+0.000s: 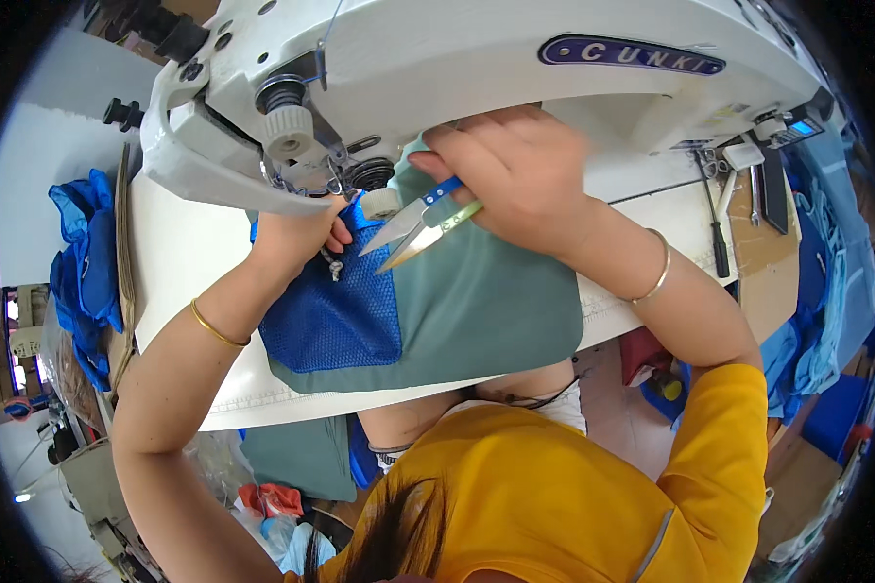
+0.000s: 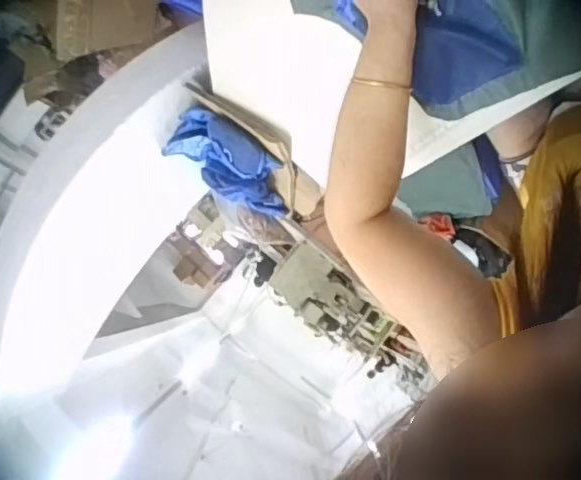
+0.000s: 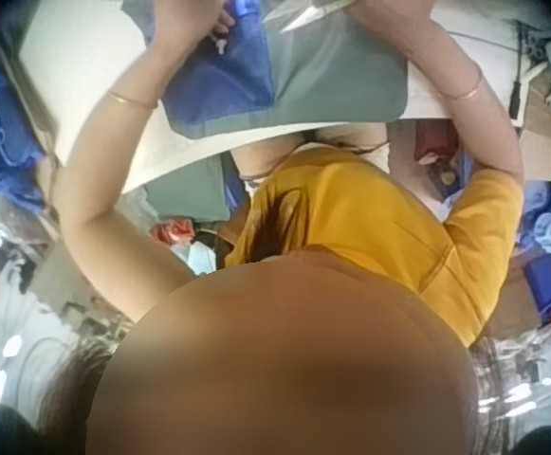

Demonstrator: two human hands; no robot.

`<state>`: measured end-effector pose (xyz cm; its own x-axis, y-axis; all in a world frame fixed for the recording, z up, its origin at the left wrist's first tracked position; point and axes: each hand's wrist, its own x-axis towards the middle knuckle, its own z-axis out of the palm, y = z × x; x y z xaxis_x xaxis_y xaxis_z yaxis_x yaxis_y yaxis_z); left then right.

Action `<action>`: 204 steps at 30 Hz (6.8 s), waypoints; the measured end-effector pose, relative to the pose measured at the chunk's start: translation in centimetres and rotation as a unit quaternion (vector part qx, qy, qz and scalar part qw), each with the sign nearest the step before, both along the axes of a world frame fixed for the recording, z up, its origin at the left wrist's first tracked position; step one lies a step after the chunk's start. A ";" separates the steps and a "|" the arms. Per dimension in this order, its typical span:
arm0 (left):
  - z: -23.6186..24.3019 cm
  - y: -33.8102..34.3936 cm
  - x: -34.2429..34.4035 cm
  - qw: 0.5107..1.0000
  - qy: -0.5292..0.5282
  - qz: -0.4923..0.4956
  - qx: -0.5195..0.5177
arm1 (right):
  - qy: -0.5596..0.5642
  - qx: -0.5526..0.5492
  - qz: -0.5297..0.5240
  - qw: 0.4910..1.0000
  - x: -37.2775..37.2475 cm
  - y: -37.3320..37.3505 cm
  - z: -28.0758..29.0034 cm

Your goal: Sewing a blue mesh pocket onto a fabric panel using an industrial sewing machine.

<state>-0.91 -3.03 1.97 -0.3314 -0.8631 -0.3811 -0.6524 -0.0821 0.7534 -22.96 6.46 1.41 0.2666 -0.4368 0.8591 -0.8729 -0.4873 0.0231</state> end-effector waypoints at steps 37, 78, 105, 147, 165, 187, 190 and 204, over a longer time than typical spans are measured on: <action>1.3 0.9 -0.2 0.998 0.022 -0.020 -0.059 | -0.084 0.028 -0.024 0.996 -0.6 -1.4 -2.7; 0.4 -0.2 -0.3 0.998 0.046 -0.020 -0.029 | -0.066 0.009 -0.035 0.997 0.6 -0.4 -1.5; -0.6 0.5 8.5 0.997 -0.025 -0.054 -0.058 | -0.235 0.152 -0.484 0.829 -13.1 19.5 -1.8; 4.1 19.7 1.0 0.878 0.356 -0.265 0.181 | -0.688 -0.071 0.214 0.690 -8.1 33.2 7.4; 4.3 18.0 13.0 0.861 0.433 -0.003 0.268 | -0.746 0.497 0.392 0.205 5.4 17.4 -5.4; 3.7 12.0 15.8 0.927 0.005 -0.353 -0.126 | 0.054 0.241 -0.010 0.969 8.3 4.7 -4.0; 4.2 11.7 15.9 0.939 0.012 -0.330 -0.093 | 0.054 0.252 -0.010 0.966 9.0 3.8 -3.9; 4.5 10.7 16.1 0.920 0.006 -0.371 -0.124 | 0.102 0.248 -0.097 0.958 8.3 3.4 -3.7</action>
